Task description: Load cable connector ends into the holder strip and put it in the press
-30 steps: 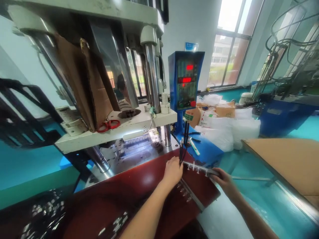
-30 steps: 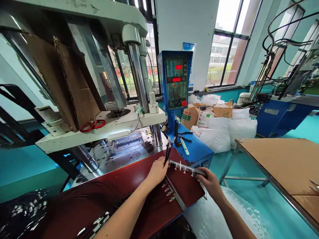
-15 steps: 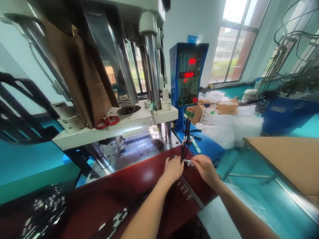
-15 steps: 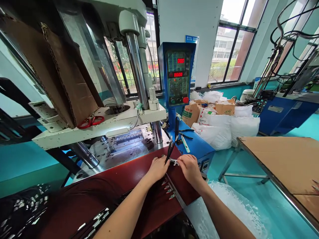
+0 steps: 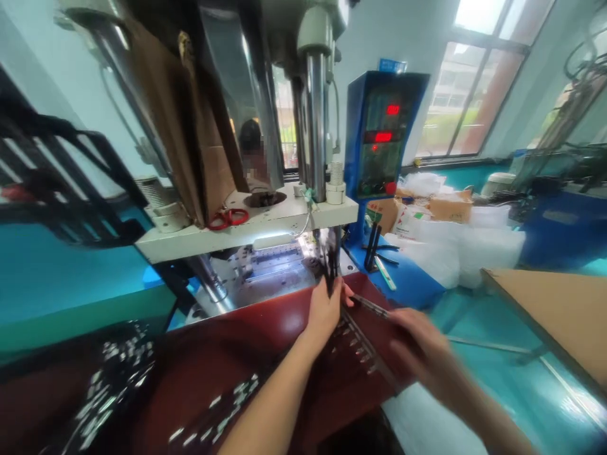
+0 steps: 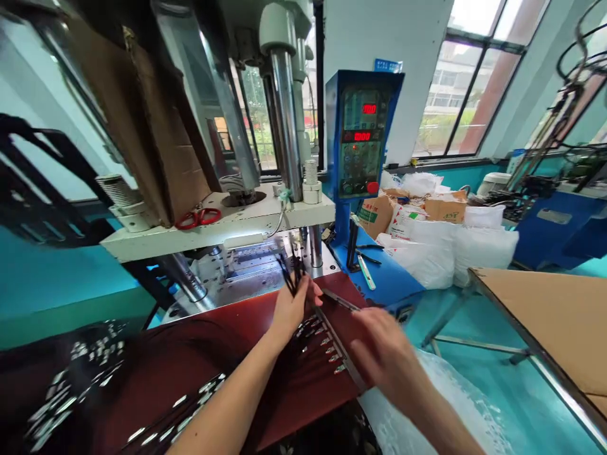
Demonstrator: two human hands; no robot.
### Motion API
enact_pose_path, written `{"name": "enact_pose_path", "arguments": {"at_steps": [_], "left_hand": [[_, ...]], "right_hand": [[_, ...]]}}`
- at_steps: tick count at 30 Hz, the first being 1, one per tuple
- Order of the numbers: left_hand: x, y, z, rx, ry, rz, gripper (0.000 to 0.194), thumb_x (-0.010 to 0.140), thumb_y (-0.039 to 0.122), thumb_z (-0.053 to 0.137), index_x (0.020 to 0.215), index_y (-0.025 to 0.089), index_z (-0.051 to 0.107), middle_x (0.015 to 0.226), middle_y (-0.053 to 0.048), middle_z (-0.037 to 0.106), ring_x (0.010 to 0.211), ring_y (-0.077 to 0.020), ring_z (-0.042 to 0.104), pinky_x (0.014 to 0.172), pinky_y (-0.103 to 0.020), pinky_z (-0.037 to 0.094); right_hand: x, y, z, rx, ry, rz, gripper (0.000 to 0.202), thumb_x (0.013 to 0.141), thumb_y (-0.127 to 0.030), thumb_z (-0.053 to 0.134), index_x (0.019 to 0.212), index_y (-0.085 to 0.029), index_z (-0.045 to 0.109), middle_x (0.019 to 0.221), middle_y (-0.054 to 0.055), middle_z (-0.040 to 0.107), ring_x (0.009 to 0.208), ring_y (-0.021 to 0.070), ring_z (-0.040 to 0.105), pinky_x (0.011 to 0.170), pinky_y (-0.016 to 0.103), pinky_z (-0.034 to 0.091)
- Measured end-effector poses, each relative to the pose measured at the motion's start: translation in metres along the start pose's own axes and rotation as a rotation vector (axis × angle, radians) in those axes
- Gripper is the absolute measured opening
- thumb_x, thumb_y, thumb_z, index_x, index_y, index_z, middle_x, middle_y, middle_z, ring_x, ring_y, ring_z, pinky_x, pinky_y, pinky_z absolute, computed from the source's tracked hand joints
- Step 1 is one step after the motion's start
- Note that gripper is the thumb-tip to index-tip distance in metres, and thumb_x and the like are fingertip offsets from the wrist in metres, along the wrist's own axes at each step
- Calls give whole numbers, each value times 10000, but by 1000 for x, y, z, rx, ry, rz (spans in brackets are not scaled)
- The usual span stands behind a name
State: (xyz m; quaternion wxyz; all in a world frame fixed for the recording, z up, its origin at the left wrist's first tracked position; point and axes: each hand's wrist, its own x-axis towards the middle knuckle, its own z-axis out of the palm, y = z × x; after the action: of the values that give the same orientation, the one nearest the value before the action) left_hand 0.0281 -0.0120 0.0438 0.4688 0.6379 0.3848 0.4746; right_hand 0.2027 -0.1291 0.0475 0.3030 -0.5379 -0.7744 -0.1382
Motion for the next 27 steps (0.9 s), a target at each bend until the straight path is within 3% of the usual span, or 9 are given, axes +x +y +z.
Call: {"name": "enact_pose_path", "arguments": {"at_steps": [3,6,9,12,15,17,20,24,27], "left_hand": [[-2,28,-24,-302,295,85,394,843,516,359,769,129,364,527,27,343,395,-57,347,417,-202,301],[-3,47,-50,-557,529,187,369,820,473,439,741,134,316,543,32,259,403,-30,240,380,-166,206],[-6,59,-81,-624,712,310,332,810,415,480,748,137,309,591,21,247,447,-29,251,389,-154,198],[-7,68,-122,-515,868,418,308,819,388,464,730,135,313,576,22,248,440,-37,263,388,-169,223],[-1,74,-180,-370,1025,496,284,843,353,424,708,126,322,536,33,258,417,-39,260,379,-185,239],[4,77,-229,-316,1204,517,240,881,277,347,699,127,301,512,35,269,402,-46,273,380,-199,252],[3,85,-310,-331,1448,362,264,928,335,219,742,149,237,518,38,220,398,-50,245,396,-202,259],[-19,112,-406,-227,1610,229,280,936,302,41,735,152,166,611,5,167,433,-26,217,452,-190,298],[-31,124,-455,-82,1627,225,239,906,261,-31,748,159,118,661,-12,134,472,-19,206,490,-188,313]], "right_hand": [[7,-48,49,134,-254,-253,591,757,-324,533,1283,-123,356,1298,69,376,1221,163,287,1026,288,287],[17,-88,94,111,-354,-340,706,721,-410,531,1313,-70,350,1297,115,371,1205,240,273,1056,407,171],[28,-106,124,75,-440,-331,471,697,-296,526,1120,-90,524,1076,116,491,1020,246,382,978,468,211],[34,-108,131,116,-416,-279,158,701,-163,478,842,-127,539,884,76,462,872,202,377,880,426,288],[37,-104,122,259,-302,-250,137,714,-66,409,799,-124,499,839,73,425,844,183,344,880,392,285],[38,-102,113,352,-240,-241,167,713,-34,396,814,-121,497,849,74,423,857,176,343,885,360,284],[41,-101,101,355,-136,-277,240,697,-26,414,895,-139,488,931,75,441,956,187,358,912,334,257],[46,-98,100,197,49,-430,269,692,-84,409,946,-147,472,933,89,480,981,193,397,852,313,293],[41,-87,116,163,164,-440,255,677,-158,429,922,-208,475,896,79,526,909,211,446,772,372,322]]}}
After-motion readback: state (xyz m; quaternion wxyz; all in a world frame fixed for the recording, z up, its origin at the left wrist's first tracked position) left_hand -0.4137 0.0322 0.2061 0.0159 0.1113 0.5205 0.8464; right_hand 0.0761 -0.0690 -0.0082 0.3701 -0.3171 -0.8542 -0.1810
